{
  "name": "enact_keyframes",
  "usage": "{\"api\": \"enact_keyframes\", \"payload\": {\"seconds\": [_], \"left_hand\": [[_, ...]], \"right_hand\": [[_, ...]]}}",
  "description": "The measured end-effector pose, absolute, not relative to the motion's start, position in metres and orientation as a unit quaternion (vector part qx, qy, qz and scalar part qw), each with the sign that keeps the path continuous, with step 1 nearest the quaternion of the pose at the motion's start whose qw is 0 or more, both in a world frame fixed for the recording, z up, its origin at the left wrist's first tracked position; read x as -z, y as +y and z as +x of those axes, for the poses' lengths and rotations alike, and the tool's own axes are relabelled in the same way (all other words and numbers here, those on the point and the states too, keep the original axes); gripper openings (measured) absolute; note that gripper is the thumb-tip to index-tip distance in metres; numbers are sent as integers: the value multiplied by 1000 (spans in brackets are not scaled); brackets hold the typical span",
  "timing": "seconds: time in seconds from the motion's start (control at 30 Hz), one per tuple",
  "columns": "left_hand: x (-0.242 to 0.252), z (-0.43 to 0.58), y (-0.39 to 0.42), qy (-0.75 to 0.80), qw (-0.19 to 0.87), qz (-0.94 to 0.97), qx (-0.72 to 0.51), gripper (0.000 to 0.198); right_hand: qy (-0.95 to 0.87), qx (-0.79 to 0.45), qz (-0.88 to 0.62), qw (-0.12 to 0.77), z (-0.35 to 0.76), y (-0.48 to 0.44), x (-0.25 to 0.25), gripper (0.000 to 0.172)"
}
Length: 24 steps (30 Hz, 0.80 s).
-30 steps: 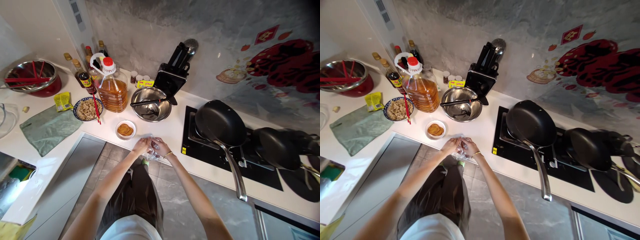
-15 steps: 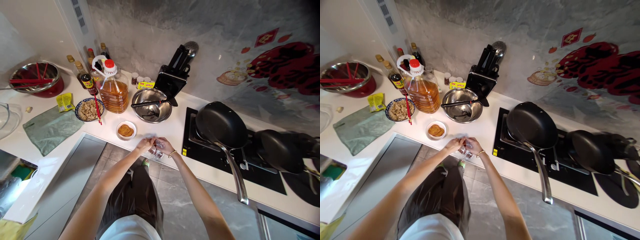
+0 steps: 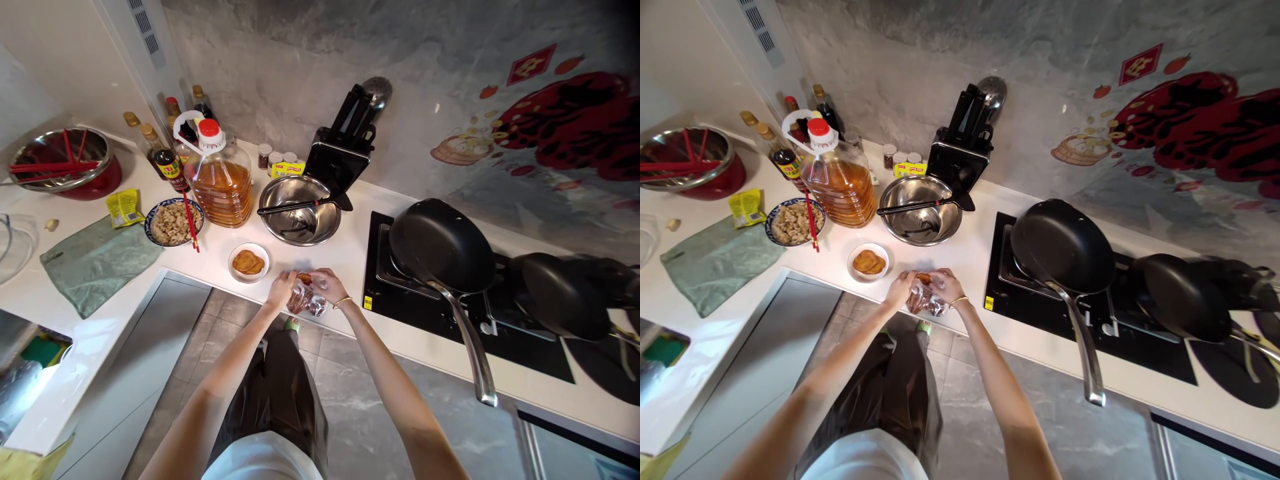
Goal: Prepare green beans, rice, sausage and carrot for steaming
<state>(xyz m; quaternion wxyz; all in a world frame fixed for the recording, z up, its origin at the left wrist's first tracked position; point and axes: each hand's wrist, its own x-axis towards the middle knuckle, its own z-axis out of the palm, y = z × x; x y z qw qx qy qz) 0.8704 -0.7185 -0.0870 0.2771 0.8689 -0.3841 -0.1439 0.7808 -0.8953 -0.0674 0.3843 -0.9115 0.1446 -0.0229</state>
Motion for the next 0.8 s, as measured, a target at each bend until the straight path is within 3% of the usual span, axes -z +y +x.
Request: {"api": "enact_keyframes", "payload": {"seconds": [0.2, 0.27, 0.5, 0.8], "left_hand": [[87, 868, -715, -375, 347, 845, 155, 34], [88, 869, -712, -375, 365, 836, 165, 35], [95, 873, -703, -336, 484, 781, 204, 36], [101, 863, -701, -344, 461, 800, 167, 39]], "right_hand": [[128, -28, -975, 178, 785, -898, 39, 25], [113, -36, -982, 147, 787, -899, 31, 20], [66, -15, -981, 184, 791, -897, 21, 13], [102, -6, -973, 206, 794, -908, 10, 9]]}}
